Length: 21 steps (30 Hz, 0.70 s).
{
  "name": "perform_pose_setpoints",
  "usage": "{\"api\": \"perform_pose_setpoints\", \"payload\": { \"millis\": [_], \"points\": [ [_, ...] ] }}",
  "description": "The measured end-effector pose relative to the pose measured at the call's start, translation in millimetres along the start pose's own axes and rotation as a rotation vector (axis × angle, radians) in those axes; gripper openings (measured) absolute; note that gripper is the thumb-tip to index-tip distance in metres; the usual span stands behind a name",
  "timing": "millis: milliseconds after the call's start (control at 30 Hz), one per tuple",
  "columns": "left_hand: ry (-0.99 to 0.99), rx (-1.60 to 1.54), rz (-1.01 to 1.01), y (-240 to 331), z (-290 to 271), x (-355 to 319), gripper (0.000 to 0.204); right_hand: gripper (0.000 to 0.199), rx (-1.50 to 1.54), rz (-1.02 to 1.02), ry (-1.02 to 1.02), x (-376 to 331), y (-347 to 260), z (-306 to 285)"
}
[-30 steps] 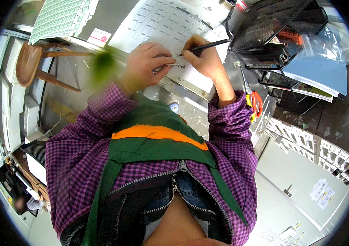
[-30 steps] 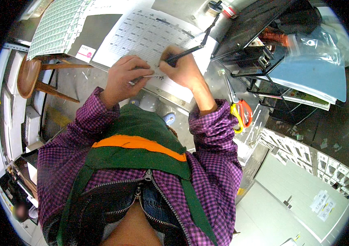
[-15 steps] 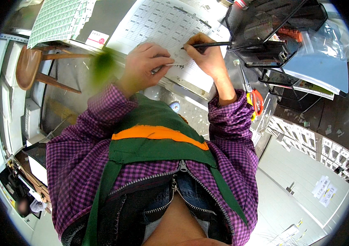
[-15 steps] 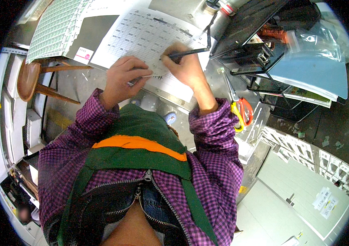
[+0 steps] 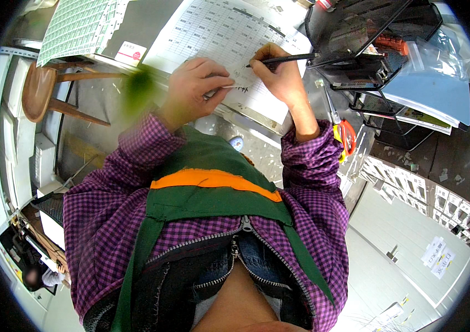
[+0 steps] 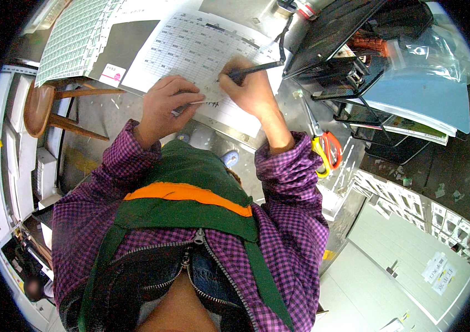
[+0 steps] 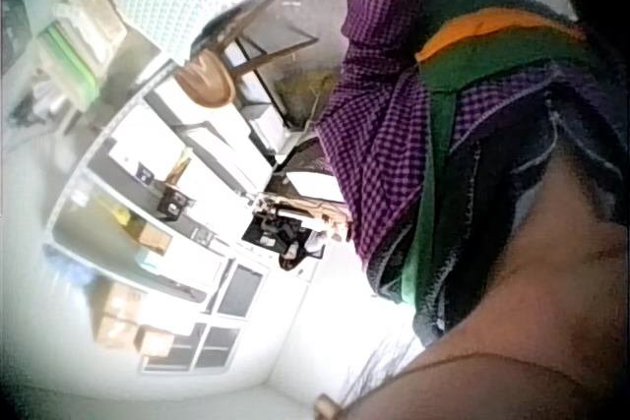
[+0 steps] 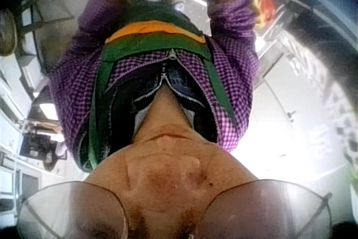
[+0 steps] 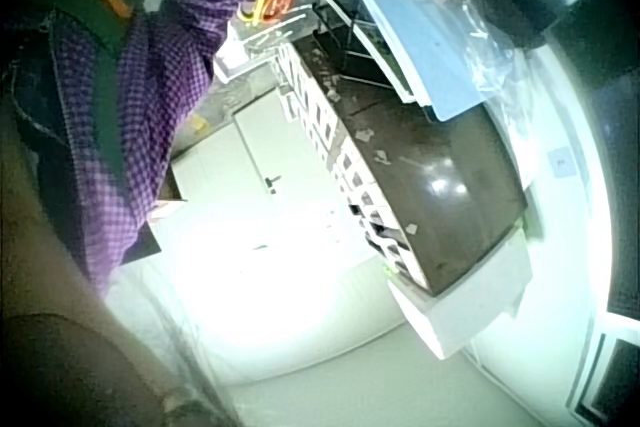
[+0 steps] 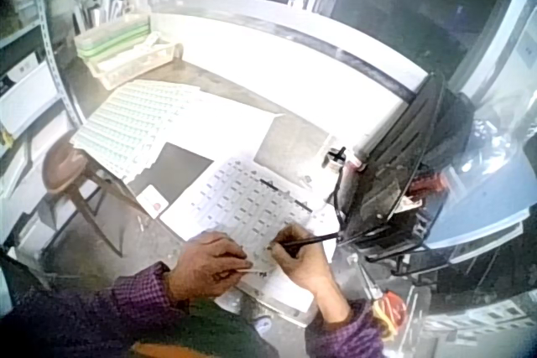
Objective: The person retrieves sheets of stickers from drawers and uses scissors to cut specific sections off while marking a checklist on a desk.
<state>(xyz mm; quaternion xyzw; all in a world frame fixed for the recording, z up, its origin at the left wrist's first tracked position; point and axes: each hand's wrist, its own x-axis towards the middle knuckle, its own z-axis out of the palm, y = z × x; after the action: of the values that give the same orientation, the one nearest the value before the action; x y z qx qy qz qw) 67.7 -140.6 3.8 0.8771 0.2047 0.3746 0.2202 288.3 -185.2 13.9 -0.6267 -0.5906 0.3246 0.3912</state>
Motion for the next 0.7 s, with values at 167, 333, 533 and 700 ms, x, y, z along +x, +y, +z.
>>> {"api": "perform_pose_setpoints", "payload": {
  "millis": [167,333,533,700],
  "points": [
    [0.001,0.006,0.005,0.4,-0.5,0.6,0.023,0.011,-0.037,0.010,-0.022,0.4,2.1,-1.5],
    [-0.010,0.009,-0.007,1.1,-1.1,0.8,0.022,0.011,-0.064,0.021,-0.064,0.9,2.5,-6.5],
    [-0.004,0.016,0.003,-1.0,2.3,0.1,0.022,0.010,-0.025,0.023,-0.018,-0.8,1.7,-4.2],
    [0.006,0.007,-0.006,-1.5,1.4,-0.9,0.020,0.010,-0.032,0.020,-0.059,0.0,0.8,-4.6]
  ]
}}
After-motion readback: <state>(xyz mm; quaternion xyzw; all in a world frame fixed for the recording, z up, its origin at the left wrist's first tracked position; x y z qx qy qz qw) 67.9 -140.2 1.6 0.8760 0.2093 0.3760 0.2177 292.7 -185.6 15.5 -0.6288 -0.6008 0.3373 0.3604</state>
